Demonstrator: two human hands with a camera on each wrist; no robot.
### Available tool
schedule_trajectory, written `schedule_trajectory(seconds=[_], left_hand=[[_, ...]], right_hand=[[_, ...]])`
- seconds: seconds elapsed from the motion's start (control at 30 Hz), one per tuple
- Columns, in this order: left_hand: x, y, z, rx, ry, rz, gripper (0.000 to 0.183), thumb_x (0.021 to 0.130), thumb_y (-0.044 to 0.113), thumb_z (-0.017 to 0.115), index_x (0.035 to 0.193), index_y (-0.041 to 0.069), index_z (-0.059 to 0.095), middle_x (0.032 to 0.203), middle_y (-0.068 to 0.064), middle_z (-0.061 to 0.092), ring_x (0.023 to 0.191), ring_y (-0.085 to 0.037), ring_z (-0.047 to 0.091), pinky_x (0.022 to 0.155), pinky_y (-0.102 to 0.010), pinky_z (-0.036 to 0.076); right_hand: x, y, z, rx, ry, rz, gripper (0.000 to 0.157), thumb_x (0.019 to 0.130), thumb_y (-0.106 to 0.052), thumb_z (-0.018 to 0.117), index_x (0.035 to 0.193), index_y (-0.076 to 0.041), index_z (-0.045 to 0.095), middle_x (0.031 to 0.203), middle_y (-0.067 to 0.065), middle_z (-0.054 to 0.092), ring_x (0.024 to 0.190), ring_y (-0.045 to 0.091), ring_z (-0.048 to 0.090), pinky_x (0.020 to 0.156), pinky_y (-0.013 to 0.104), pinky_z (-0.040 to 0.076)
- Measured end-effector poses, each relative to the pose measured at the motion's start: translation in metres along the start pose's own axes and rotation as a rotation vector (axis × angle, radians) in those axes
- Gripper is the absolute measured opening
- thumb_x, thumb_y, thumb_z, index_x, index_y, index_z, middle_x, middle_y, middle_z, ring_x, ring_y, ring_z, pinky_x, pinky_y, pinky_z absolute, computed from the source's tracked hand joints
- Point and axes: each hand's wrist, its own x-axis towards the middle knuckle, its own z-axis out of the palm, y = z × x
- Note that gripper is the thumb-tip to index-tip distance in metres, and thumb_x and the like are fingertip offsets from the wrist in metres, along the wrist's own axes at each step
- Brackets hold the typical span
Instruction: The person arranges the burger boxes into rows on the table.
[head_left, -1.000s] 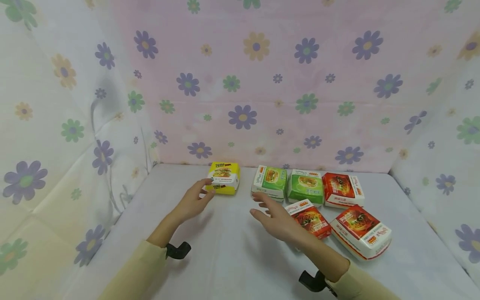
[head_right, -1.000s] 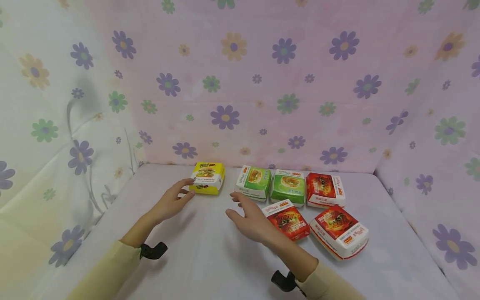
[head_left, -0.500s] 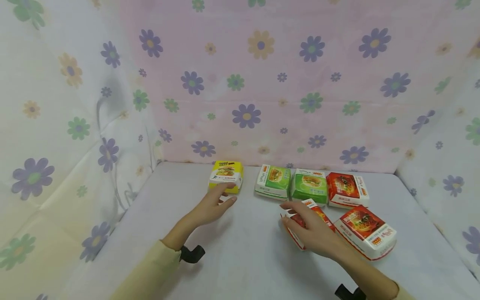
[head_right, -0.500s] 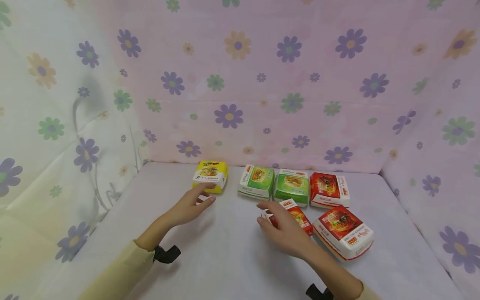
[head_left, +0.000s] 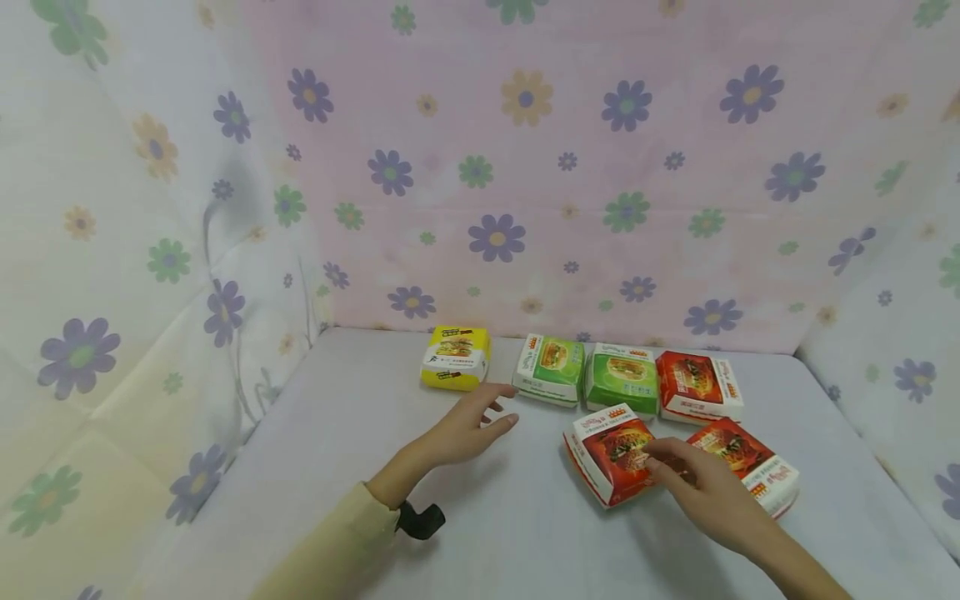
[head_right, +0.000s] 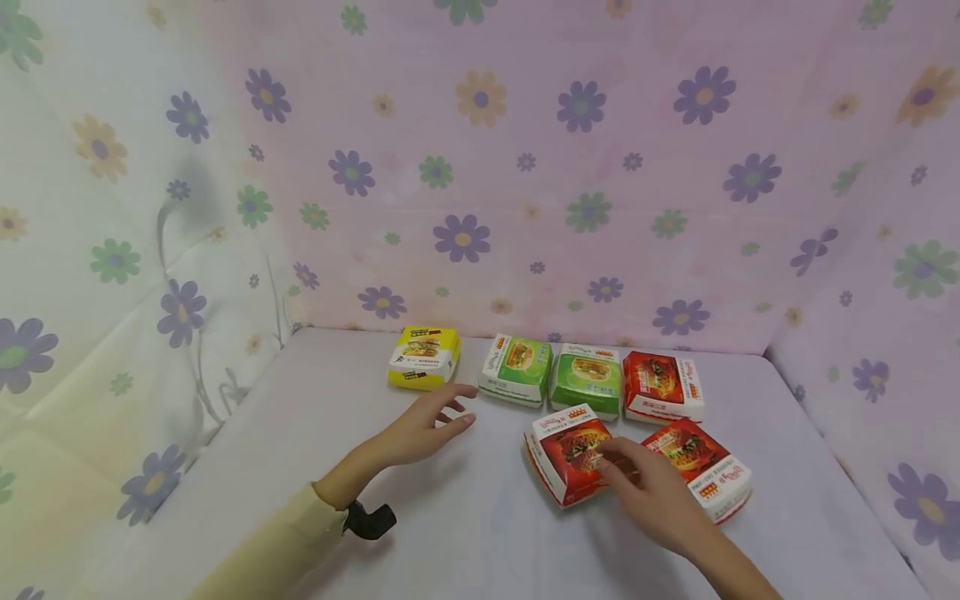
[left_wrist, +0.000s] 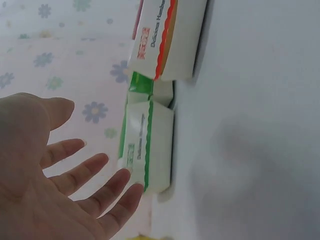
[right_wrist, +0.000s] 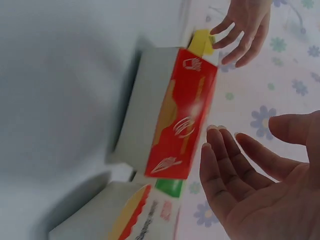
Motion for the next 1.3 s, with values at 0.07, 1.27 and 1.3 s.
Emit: schedule_trajectory(seconds=[0.07, 1.27, 1.3], left_hand=[[0.004, 0.002, 0.005, -0.010, -0.027, -0.002, 0.050, 0.106, 0.035, 0.057, 0.150, 0.011, 0.047, 0.150, -0.009, 0.051, 0.126, -0.027, 0.056, 0.100, -0.040, 0.051], [0.060, 0.015, 0.075, -0.292, -0.180, -0.223, 0.054, 0.105, 0.047, 0.055, 0.149, 0.017, 0.051, 0.143, -0.005, 0.055, 0.133, -0.026, 0.052, 0.094, -0.039, 0.054], [0.061, 0.016, 0.075, -0.284, -0.179, -0.221, 0.053, 0.105, 0.048, 0.055, 0.148, 0.017, 0.052, 0.143, -0.005, 0.056, 0.134, -0.027, 0.050, 0.096, -0.040, 0.053]], right_hand=[[-0.002, 0.007, -0.002, -0.016, 0.004, 0.038, 0.031, 0.104, -0.030, 0.062, 0.123, -0.007, 0.069, 0.110, 0.003, 0.072, 0.095, 0.015, 0.065, 0.073, 0.026, 0.054], [0.008, 0.048, 0.025, 0.326, -0.107, 0.427, 0.091, 0.106, -0.057, 0.042, 0.154, 0.014, 0.013, 0.105, 0.013, 0.065, 0.083, 0.022, 0.071, 0.073, 0.039, 0.060], [0.009, 0.048, 0.025, 0.323, -0.111, 0.428, 0.089, 0.106, -0.057, 0.041, 0.154, 0.013, 0.014, 0.105, 0.013, 0.065, 0.083, 0.022, 0.071, 0.073, 0.039, 0.059]])
